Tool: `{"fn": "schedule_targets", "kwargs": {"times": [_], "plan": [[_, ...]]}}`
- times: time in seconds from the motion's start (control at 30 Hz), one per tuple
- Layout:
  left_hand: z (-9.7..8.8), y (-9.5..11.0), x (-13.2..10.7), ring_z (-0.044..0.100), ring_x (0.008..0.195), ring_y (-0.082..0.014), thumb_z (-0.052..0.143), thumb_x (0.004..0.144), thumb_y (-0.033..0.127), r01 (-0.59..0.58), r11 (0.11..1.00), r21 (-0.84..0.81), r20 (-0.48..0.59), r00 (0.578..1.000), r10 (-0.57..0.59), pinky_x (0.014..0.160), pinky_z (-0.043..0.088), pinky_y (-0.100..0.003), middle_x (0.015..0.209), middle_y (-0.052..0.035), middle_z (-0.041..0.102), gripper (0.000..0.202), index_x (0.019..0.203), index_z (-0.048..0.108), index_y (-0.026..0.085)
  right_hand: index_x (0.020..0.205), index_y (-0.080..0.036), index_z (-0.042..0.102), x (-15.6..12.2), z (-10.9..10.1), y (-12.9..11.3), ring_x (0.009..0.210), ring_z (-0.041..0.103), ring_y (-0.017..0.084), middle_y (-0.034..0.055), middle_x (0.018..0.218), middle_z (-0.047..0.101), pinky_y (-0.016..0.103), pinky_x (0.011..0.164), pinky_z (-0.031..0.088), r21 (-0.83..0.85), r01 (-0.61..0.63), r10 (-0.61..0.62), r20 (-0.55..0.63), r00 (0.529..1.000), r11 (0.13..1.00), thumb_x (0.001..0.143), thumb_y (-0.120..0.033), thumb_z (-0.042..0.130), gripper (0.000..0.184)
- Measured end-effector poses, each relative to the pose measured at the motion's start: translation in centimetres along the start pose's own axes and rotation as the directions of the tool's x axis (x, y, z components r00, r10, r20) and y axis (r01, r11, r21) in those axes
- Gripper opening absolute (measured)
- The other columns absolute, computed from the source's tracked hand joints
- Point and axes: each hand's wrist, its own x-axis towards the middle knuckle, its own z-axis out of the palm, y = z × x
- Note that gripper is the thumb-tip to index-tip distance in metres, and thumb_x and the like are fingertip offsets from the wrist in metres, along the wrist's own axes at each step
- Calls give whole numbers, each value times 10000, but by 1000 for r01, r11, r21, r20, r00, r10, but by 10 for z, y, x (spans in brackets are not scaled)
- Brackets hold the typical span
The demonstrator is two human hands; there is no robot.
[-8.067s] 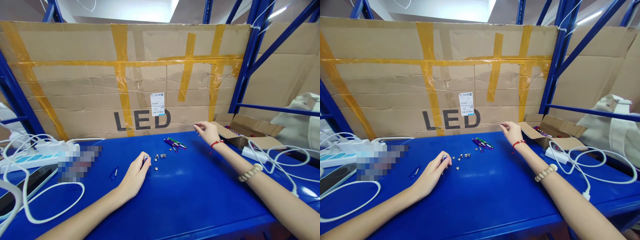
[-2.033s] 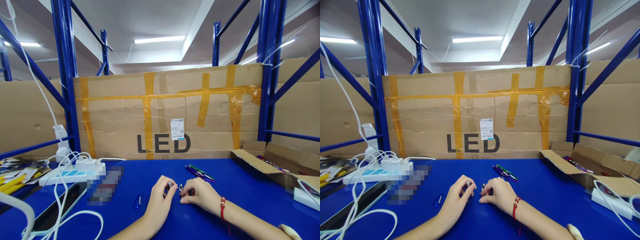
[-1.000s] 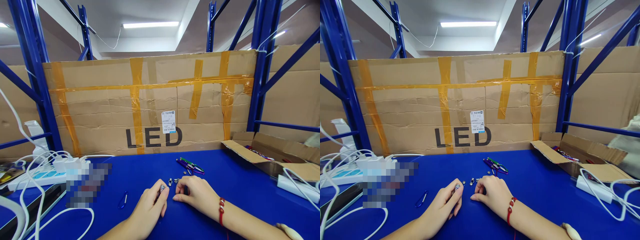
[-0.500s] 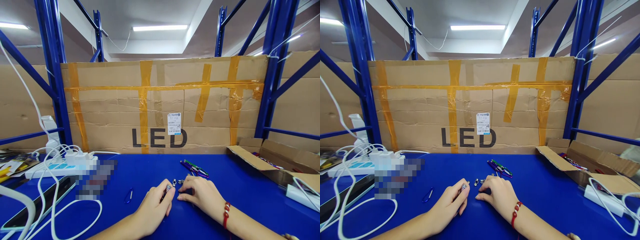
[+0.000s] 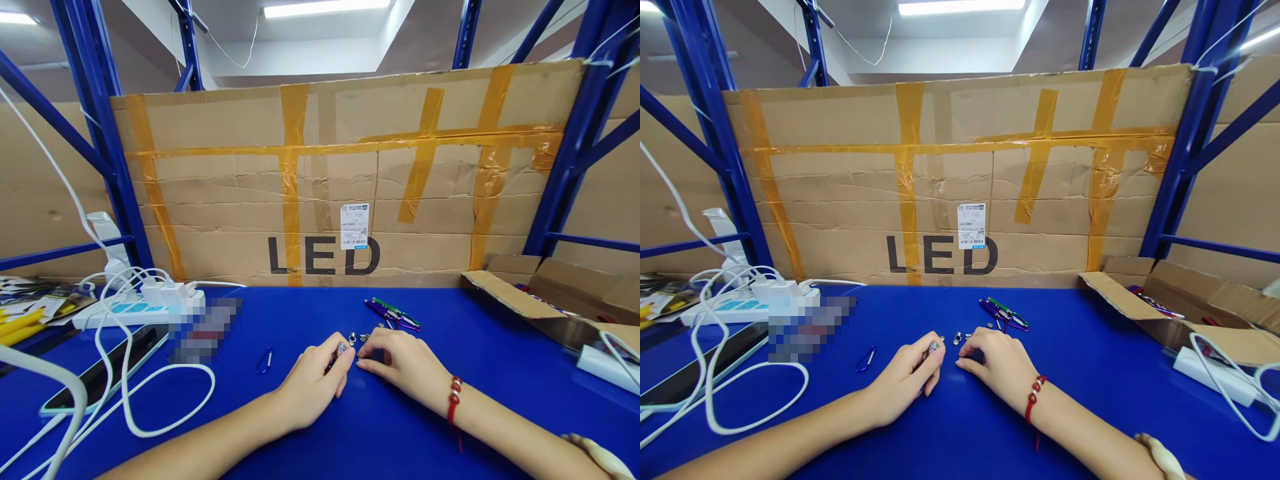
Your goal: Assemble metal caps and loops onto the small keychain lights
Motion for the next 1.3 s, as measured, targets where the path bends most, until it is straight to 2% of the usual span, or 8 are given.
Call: {"fn": "schedule_targets", "kwargs": {"times": [0.33,0.63,0.8,0.9,1.0,1.17,1.3], "plan": [[-2,2,-1,423,475,-87,266,908,406,6,999,34,13,1000,-6,544,330,-198,505,64,471,302,766,421,189,774,-222,621,1,3,1,613,542,116,-8,812,622,214,524,361,93,-51,49,24,999,994,754,-370,578,155],[-2,1,-2,467,507,-97,290,901,400,13,999,52,-8,1000,-13,564,345,-197,522,67,481,273,767,416,198,763,-231,626,-1,4,-3,577,537,111,-8,762,627,215,517,373,73,47,-49,32,998,996,795,-363,536,163],[-3,-1,-2,442,476,-98,302,899,409,7,998,59,-18,1000,-6,525,320,-196,502,75,450,259,781,408,205,797,-216,645,-4,6,-10,557,538,98,0,790,631,221,557,423,238,127,-99,-126,987,963,816,-360,519,192],[-1,-2,-3,421,459,-96,320,895,399,-2,1000,29,-16,1000,2,499,304,-194,496,79,424,244,763,391,206,860,-197,648,-8,6,-17,489,525,75,15,808,631,205,506,441,409,142,-65,-196,978,902,828,-351,504,214],[2,-1,-4,432,464,-94,374,874,406,-2,999,-41,-16,1000,1,489,303,-189,499,83,423,241,737,362,208,861,-182,648,-9,6,-20,477,543,76,30,813,634,197,464,451,497,136,-18,-235,972,857,816,-361,526,221],[3,-2,-4,472,490,-104,386,871,395,32,999,44,-44,999,-30,519,308,-196,506,82,449,214,760,387,212,851,-175,651,-10,6,-20,477,547,74,46,847,620,197,438,465,460,241,-32,-417,908,855,799,-327,566,182],[1,-1,-3,528,547,-124,339,892,398,55,983,175,-49,998,-48,536,307,-204,558,74,503,211,799,405,220,882,-189,666,-12,6,-22,570,578,100,52,849,634,195,449,473,368,339,-157,-445,882,866,816,-261,551,150]]}}
